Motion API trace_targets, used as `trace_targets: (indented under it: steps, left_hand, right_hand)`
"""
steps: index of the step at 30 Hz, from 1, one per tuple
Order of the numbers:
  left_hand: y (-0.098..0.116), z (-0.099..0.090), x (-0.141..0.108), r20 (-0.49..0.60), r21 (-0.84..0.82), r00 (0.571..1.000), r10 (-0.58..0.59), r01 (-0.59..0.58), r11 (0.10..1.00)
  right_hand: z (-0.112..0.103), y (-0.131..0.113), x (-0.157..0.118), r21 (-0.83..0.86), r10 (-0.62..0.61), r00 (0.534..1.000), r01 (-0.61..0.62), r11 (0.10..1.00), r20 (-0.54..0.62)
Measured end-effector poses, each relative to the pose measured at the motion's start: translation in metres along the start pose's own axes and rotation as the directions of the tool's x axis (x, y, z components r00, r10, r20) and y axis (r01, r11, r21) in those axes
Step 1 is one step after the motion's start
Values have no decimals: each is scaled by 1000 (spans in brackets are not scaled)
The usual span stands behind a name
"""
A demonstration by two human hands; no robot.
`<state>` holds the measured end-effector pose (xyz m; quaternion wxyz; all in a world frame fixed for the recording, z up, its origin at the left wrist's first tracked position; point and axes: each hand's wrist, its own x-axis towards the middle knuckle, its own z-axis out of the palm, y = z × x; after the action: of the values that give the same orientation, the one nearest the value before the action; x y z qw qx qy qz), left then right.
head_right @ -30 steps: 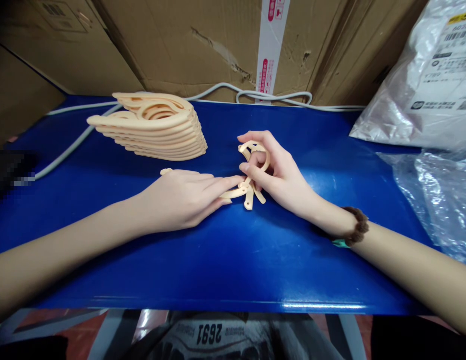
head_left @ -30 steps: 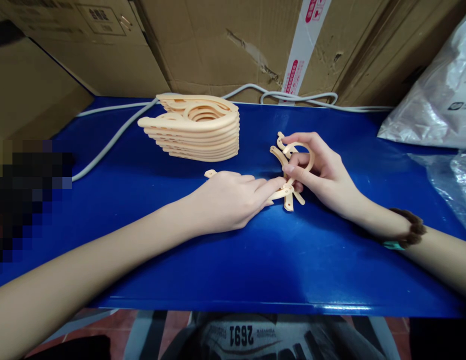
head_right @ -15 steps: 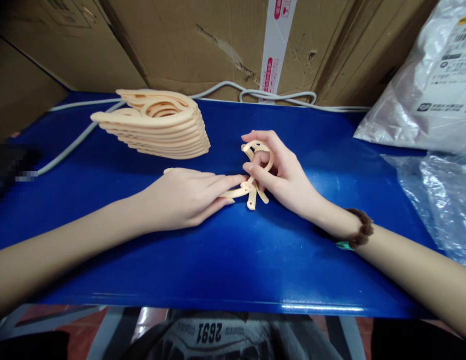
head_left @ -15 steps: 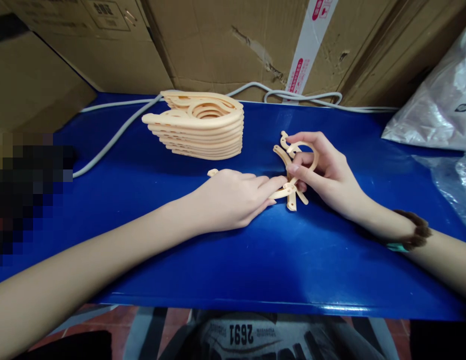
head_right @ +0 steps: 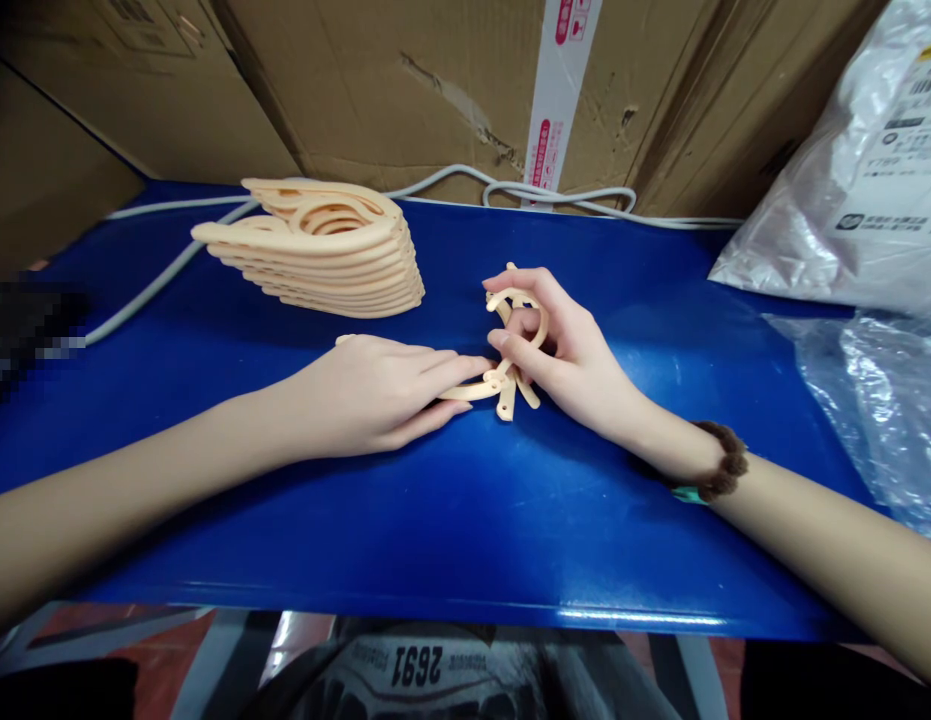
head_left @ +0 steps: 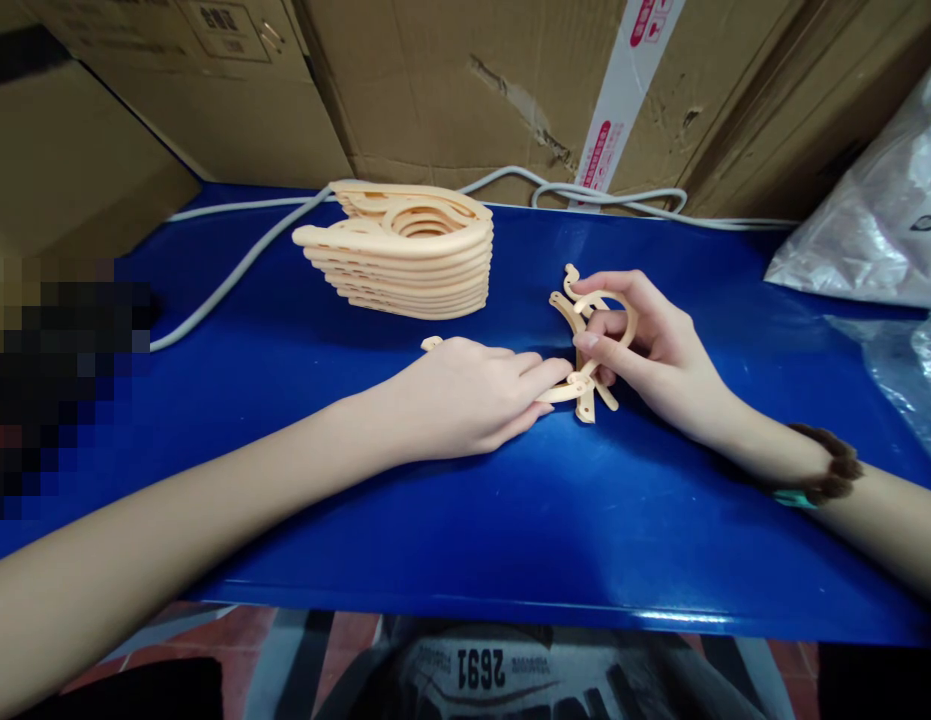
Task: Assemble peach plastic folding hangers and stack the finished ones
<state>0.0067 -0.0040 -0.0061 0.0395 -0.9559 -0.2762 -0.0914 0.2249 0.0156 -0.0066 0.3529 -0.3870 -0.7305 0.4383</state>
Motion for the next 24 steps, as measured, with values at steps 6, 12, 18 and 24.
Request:
trace_targets:
  steps: [6,12,18,24]
  left_hand:
    - [0,0,0,22,11,1000,15,-15,1000]
    - [-1,1,0,5,43,1000,27,-27,999]
    - [0,0,-1,4,59,1000,30,-31,998]
    - [-1,0,-1,-3,81,999,40,-39,996]
  right_hand:
    - [0,1,0,-3,9,1000,-9,1000,3]
    - [-1,-1,1,-25,20,1000,-20,999,7]
    - [-1,-2,1,-15,26,1000,-26,1000,12]
    - [-1,-2,2,-14,25,1000,-25,1000,12]
